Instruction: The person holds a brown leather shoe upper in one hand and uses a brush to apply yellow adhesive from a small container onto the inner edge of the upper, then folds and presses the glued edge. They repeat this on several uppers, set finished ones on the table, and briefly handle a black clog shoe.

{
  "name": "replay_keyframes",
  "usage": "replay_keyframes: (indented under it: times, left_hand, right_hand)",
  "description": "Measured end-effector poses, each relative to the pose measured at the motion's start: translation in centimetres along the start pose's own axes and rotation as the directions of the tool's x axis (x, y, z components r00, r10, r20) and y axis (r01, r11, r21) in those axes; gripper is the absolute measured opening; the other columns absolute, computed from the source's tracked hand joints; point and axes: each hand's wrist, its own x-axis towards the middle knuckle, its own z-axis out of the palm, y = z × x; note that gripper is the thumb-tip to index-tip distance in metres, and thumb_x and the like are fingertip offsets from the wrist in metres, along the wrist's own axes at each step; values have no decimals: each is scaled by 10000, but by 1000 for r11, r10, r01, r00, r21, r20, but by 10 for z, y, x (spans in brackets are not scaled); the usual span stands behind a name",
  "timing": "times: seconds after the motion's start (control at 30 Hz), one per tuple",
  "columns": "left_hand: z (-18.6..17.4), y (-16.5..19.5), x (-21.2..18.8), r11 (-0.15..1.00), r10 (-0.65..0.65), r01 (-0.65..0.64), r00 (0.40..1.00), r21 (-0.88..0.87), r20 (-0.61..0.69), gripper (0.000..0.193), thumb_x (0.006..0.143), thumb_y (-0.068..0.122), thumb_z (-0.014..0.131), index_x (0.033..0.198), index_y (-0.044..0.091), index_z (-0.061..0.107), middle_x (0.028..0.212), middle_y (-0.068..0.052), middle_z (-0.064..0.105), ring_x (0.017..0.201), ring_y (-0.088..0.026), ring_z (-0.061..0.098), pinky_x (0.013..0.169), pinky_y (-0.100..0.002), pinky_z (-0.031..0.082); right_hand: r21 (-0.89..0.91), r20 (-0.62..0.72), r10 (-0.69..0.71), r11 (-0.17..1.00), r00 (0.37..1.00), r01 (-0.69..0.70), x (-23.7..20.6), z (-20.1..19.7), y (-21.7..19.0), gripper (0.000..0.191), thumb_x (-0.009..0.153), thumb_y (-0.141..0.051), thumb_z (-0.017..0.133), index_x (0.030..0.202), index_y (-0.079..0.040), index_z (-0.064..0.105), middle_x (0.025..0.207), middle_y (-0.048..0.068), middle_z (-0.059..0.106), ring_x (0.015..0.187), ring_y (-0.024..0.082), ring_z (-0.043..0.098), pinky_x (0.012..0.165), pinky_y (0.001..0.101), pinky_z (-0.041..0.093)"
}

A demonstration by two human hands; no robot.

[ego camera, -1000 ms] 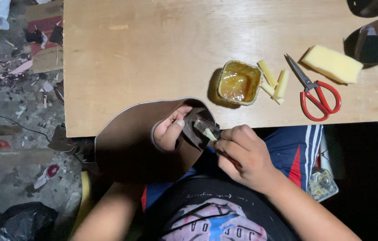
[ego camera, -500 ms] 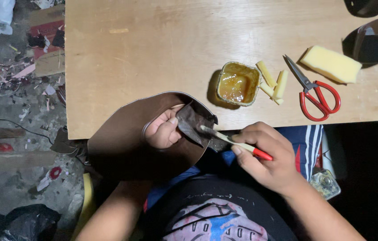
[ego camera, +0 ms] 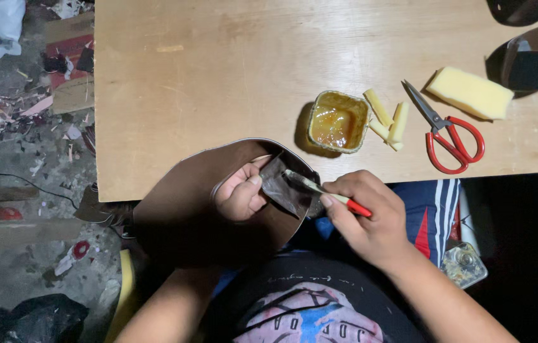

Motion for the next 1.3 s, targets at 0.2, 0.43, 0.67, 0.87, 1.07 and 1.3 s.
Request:
replay_keyframes:
  times: [0.2,0.43,0.67,0.87,1.07,1.3]
  left_hand:
    - [14,-1,-7,998,50,-49,997,32,-57,350,976,74,458,1277,-77,557,1362,-225,586,1187,-263,578,1049,-401,449]
    - [9,-6,-2,998,53,-51,998,-38,45,356,963,64,412,1255,-98,536,1440,-243,535,1271,-292,570,1117,-460,451]
    - [7,-3,2,981,25,-7,995,-193,93,281,955,75,446,1155,-95,544,1291,-229,604,1211,-288,614,1097,-466,484]
    - [21,-11,-4,997,-72,74,988,12,-135,167,994,127,470,1056,-8,544,1097,-142,633,987,-185,605,906,-356,494]
    - [21,-12,-7,993,-104,96,982,-64,-154,201,995,130,454,1061,-30,556,1065,-126,635,1004,-173,631,925,-330,521]
    - [12,-18,9,973,-161,129,974,-194,-159,211,987,82,450,1116,-46,557,1135,-150,649,1077,-218,649,999,-402,535]
  right_hand:
    - [220,113,66,971,991,-90,-4,1,3,96,908,-22,712,999,5,722,952,100,715,856,188,703,787,287,545]
    - [87,-50,91,992,995,-86,-3,12,6,137,908,-72,735,1012,16,730,903,102,699,787,151,686,720,257,529]
    - [215,-74,213,957,974,-193,2,18,9,127,947,-63,709,1039,16,748,898,99,710,802,151,673,744,262,519]
    - [119,-131,196,976,972,-181,7,24,7,149,930,-67,733,1051,17,755,878,95,704,784,144,671,730,256,515]
    - [201,-101,124,974,987,-102,3,12,2,153,933,-25,710,1079,13,730,953,104,695,846,172,671,772,263,522]
    - [126,34,-11,992,999,6,1,20,5,228,886,-61,776,1098,7,726,957,108,661,872,208,669,762,286,521]
